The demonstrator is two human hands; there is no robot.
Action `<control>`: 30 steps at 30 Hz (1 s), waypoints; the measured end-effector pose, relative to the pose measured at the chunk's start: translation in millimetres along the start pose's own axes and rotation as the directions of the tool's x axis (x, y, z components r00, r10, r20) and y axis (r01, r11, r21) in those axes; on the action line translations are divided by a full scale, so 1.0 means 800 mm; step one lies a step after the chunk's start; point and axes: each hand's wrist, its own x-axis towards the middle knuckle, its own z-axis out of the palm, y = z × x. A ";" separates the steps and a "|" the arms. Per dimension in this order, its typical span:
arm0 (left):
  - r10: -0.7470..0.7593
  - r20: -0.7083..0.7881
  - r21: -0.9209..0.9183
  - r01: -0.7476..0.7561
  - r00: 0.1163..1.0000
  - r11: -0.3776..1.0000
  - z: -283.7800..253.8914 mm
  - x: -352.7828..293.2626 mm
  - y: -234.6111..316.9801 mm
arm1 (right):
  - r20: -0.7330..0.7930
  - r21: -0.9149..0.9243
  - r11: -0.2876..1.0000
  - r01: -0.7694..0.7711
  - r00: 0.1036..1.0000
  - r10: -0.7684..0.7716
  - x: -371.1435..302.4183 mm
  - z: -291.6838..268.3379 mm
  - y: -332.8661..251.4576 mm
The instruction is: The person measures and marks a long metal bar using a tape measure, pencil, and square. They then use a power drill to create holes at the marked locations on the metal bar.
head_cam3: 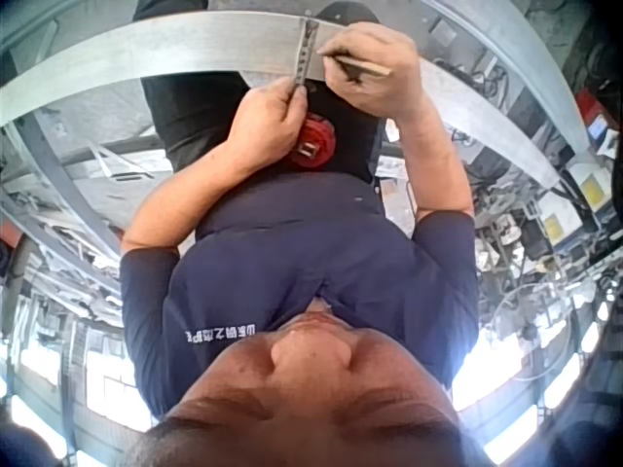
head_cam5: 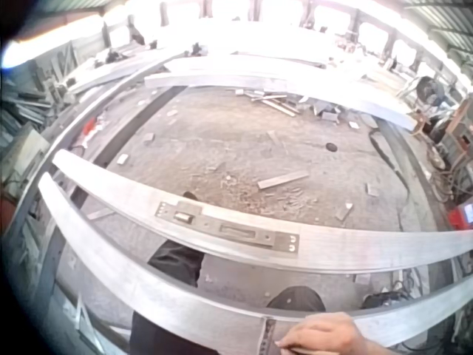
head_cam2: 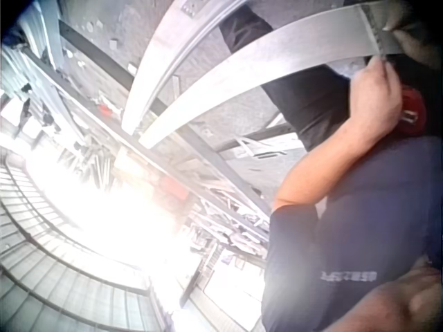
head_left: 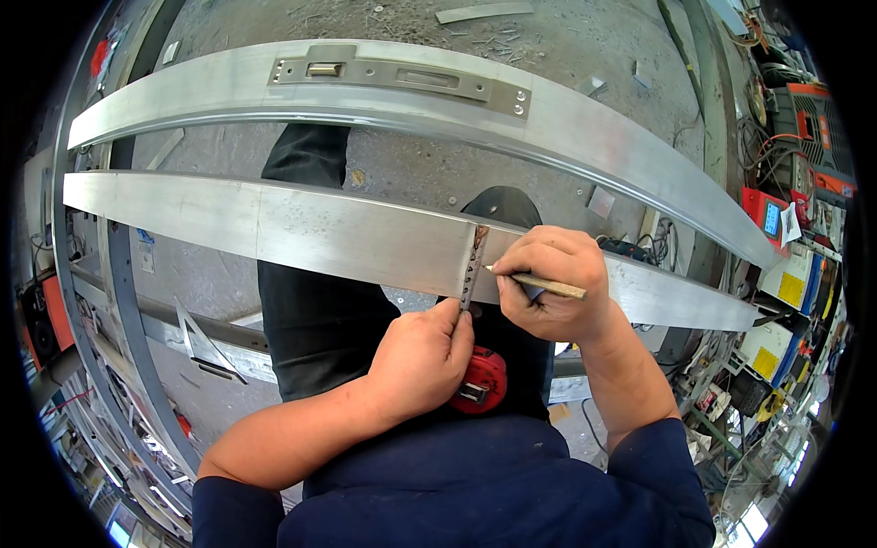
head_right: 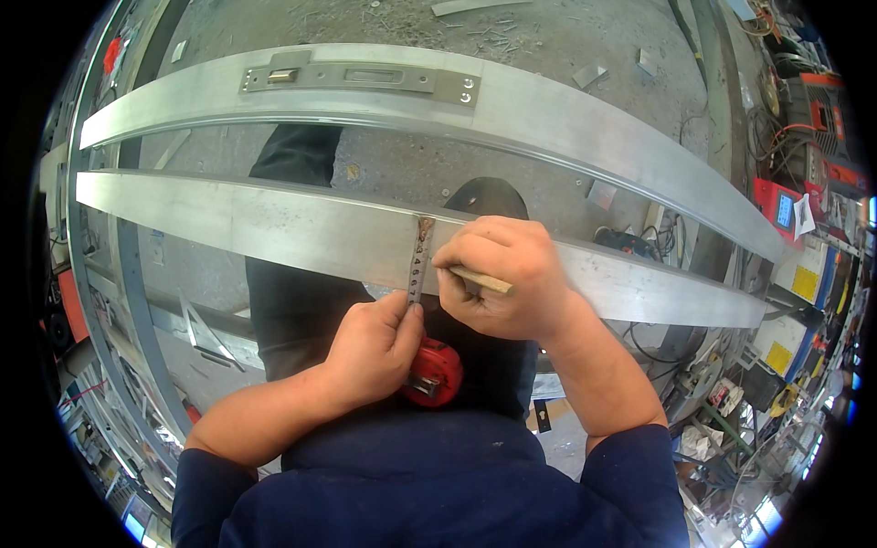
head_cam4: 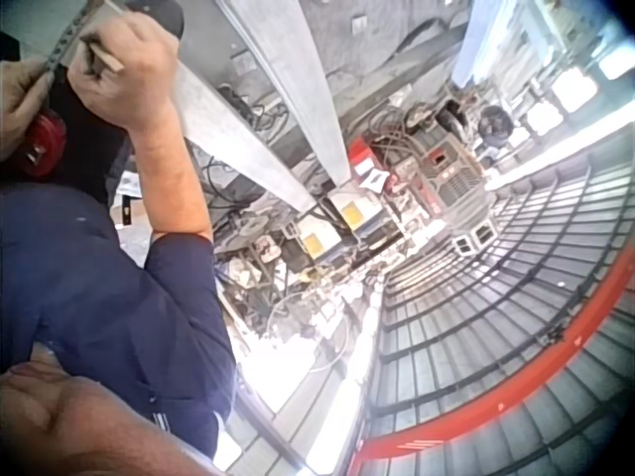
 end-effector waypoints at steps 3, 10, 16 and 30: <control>-0.016 0.015 0.003 0.016 1.000 1.000 -0.001 0.000 0.002 | 0.004 0.000 1.000 -0.001 1.000 0.001 0.001 0.001 -0.002; -0.019 0.016 0.015 0.019 1.000 1.000 -0.001 0.000 0.001 | -0.021 -0.046 0.999 0.008 1.000 -0.009 0.003 0.002 -0.003; -0.010 0.013 -0.015 0.010 1.000 1.000 0.001 -0.001 -0.001 | -0.182 -0.025 0.997 -0.076 0.981 0.070 -0.015 -0.007 -0.004; 0.087 -0.133 -0.606 -0.151 0.987 0.781 -0.027 -0.029 -0.012 | 0.106 0.397 0.852 -0.341 0.939 0.327 -0.069 0.005 -0.098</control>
